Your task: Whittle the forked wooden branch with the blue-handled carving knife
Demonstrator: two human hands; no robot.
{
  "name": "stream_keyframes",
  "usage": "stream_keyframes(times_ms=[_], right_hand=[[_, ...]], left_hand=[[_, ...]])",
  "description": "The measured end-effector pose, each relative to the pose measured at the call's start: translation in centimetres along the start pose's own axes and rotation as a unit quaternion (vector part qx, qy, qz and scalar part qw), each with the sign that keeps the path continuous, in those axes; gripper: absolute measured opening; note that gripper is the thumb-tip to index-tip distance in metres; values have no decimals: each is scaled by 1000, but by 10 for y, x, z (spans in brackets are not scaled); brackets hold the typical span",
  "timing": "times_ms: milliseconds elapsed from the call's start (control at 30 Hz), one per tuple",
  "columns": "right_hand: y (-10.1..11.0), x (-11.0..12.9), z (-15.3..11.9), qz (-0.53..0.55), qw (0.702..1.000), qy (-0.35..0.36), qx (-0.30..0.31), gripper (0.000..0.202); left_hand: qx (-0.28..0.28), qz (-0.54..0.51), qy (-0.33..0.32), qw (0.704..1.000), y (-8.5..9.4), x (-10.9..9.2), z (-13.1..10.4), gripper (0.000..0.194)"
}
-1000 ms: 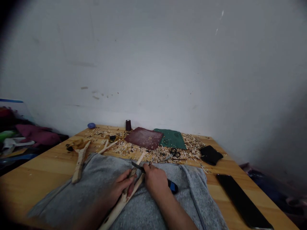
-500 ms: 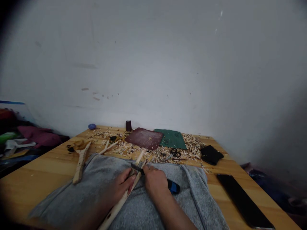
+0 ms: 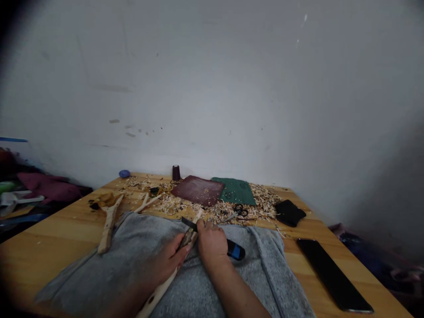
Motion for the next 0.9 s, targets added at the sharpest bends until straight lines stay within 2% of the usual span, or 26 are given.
stream_keyframes(times_ms=[200,467,700,900], right_hand=[[-4,-7,1,98,995,10,17,32],[3,-5,-12,104,993,54,30,35],[12,-1,-16,108,991,69,33,38],[9,-2,-16,99,991,66,66,39]], left_hand=[[1,-39,-8,999,-3,5,-1,22],[41,-87,-17,995,-7,0,-2,16],[24,-72,-2,997,-2,1,-4,25],[-20,1,-49,999,2,-1,-1,20]])
Point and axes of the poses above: each hand's wrist, its own z-axis towards the middle knuckle, its own y-axis out of the back of the hand, x = y × z, the point moved 8 cm from there along z, towards the middle knuckle, and after that the axes turned 11 degrees about -x, right-handed, at the moved point
